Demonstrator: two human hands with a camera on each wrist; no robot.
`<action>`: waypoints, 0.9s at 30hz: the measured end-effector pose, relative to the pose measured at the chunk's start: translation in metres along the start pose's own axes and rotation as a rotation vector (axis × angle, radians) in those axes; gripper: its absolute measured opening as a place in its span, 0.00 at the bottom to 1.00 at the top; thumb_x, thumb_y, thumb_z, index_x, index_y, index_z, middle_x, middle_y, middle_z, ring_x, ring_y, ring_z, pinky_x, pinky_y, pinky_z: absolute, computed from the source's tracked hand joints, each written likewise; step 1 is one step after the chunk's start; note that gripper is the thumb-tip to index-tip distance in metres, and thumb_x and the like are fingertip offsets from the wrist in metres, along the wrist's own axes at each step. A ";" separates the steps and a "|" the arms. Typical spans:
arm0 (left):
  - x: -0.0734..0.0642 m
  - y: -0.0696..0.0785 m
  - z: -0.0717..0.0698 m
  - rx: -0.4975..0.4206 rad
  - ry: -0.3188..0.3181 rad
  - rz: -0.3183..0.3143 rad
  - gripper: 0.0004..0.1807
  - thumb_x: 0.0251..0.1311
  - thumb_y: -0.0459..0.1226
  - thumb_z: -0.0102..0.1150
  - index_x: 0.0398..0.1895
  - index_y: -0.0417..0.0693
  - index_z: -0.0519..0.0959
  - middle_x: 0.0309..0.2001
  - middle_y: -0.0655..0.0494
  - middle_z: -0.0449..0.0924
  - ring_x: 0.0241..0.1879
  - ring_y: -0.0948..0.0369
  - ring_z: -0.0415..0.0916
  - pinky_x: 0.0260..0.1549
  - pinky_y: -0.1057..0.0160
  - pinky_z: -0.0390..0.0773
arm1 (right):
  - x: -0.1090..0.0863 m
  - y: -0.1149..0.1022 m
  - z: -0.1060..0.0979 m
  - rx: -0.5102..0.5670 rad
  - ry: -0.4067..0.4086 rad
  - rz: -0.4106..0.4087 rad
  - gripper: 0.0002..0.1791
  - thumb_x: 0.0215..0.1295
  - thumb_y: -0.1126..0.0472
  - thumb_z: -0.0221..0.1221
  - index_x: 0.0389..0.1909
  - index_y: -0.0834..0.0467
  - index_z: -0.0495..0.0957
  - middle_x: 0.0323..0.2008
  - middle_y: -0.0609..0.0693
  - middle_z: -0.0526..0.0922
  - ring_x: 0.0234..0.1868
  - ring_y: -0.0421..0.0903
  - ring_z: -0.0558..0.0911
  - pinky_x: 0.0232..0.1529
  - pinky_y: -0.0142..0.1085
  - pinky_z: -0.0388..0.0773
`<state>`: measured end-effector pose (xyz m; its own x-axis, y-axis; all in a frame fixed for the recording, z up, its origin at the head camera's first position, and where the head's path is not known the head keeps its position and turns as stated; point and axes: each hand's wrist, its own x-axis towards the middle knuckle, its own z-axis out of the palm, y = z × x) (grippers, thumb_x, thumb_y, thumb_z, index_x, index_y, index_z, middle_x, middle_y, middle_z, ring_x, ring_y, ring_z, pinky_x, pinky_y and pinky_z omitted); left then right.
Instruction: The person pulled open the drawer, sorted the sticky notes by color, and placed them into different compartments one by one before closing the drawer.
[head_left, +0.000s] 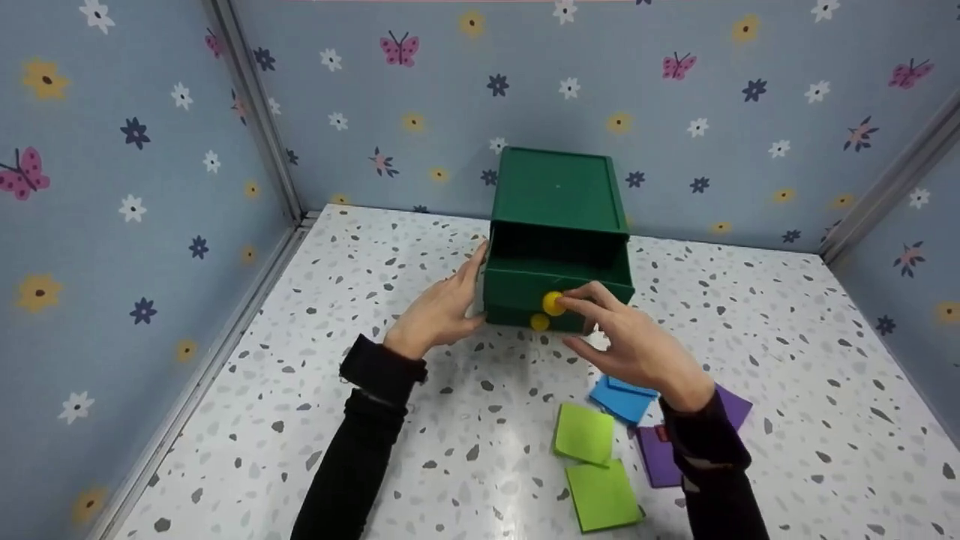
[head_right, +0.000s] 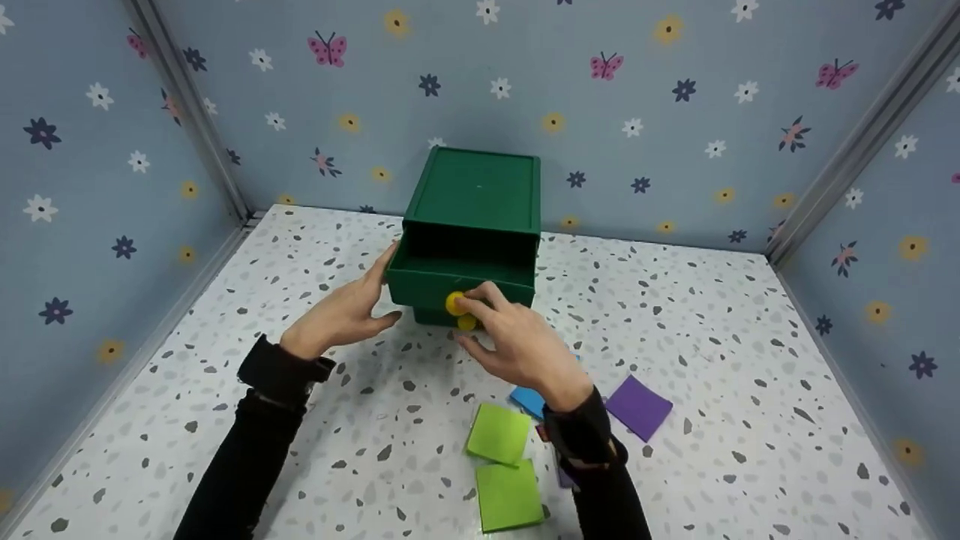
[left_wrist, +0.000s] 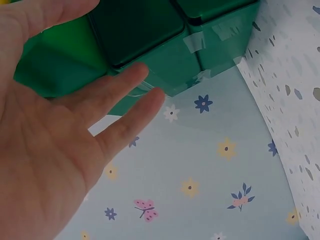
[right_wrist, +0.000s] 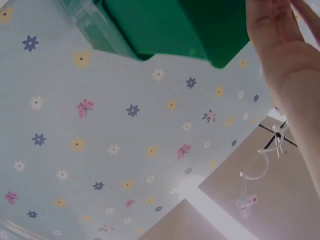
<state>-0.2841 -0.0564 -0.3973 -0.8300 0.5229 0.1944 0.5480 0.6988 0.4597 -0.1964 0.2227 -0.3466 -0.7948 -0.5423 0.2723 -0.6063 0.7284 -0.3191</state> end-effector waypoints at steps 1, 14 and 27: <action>0.000 0.000 -0.001 -0.007 -0.005 0.002 0.57 0.59 0.34 0.64 0.81 0.45 0.33 0.79 0.42 0.50 0.43 0.45 0.82 0.51 0.51 0.82 | -0.002 0.004 -0.004 0.029 0.000 -0.014 0.22 0.71 0.55 0.60 0.64 0.53 0.75 0.60 0.47 0.76 0.44 0.40 0.80 0.45 0.31 0.80; 0.000 0.004 -0.012 -0.015 -0.030 0.034 0.54 0.62 0.35 0.63 0.81 0.43 0.37 0.79 0.41 0.50 0.57 0.43 0.78 0.60 0.49 0.78 | -0.016 0.096 -0.020 0.143 -0.392 0.647 0.42 0.48 0.49 0.76 0.63 0.61 0.70 0.55 0.66 0.76 0.51 0.60 0.78 0.45 0.47 0.80; -0.006 0.010 -0.012 -0.002 -0.057 0.030 0.54 0.63 0.35 0.62 0.81 0.44 0.35 0.80 0.43 0.44 0.43 0.46 0.82 0.43 0.54 0.84 | 0.004 0.118 0.058 -0.152 -0.621 0.865 0.48 0.32 0.53 0.82 0.59 0.59 0.71 0.51 0.64 0.76 0.49 0.58 0.75 0.42 0.54 0.82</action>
<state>-0.2748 -0.0588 -0.3840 -0.8055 0.5711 0.1584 0.5726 0.6812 0.4561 -0.2729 0.2824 -0.4362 -0.8526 0.0952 -0.5139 0.1432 0.9882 -0.0546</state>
